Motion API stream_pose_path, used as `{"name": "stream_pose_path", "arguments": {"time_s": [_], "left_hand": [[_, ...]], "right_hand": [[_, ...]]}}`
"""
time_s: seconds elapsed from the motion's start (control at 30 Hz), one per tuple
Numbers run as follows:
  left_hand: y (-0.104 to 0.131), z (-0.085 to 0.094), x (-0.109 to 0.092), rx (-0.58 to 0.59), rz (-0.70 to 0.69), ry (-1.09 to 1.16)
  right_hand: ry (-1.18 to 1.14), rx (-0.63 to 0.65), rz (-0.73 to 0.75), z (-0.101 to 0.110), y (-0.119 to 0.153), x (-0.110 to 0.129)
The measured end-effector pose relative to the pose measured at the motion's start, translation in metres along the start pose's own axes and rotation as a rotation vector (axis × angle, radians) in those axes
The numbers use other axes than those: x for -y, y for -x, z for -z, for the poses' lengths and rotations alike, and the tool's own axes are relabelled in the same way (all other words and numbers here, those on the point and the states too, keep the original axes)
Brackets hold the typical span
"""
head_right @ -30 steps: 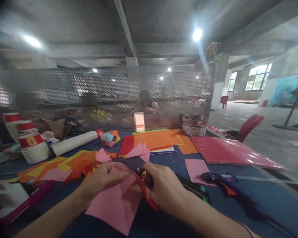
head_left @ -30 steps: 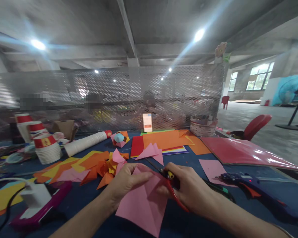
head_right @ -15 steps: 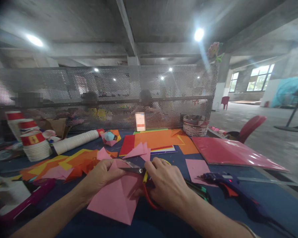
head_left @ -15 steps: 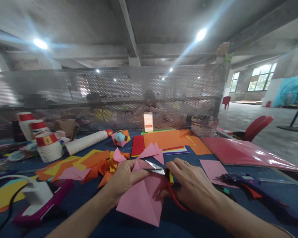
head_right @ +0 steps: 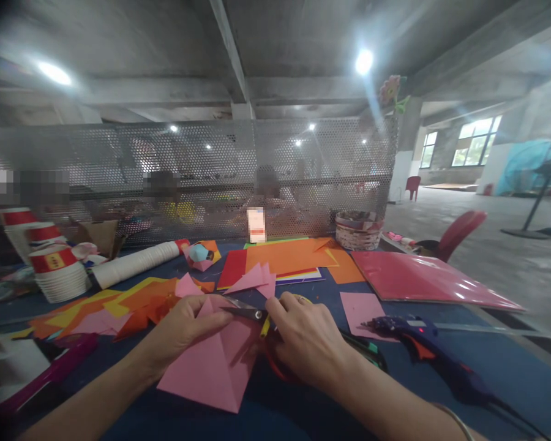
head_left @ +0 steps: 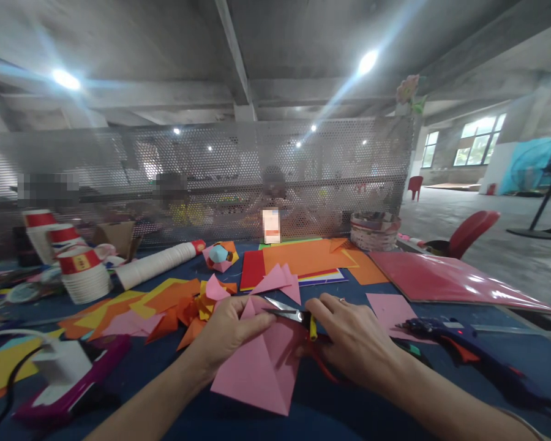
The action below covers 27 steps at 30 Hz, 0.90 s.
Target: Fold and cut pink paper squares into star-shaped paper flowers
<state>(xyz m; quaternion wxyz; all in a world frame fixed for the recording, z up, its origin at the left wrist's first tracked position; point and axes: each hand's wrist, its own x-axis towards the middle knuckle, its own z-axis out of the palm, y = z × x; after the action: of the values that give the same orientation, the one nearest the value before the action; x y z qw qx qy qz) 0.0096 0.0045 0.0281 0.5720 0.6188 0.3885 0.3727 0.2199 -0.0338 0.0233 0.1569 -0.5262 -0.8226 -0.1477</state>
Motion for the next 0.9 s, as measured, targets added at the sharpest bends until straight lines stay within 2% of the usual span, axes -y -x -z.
{"name": "stream_pose_path", "arguments": {"time_s": [0.9], "left_hand": [[0.0017, -0.0016, -0.0011, 0.010, 0.011, -0.016]], "right_hand": [[-0.004, 0.037, 0.049, -0.0003, -0.0015, -0.0026]]}}
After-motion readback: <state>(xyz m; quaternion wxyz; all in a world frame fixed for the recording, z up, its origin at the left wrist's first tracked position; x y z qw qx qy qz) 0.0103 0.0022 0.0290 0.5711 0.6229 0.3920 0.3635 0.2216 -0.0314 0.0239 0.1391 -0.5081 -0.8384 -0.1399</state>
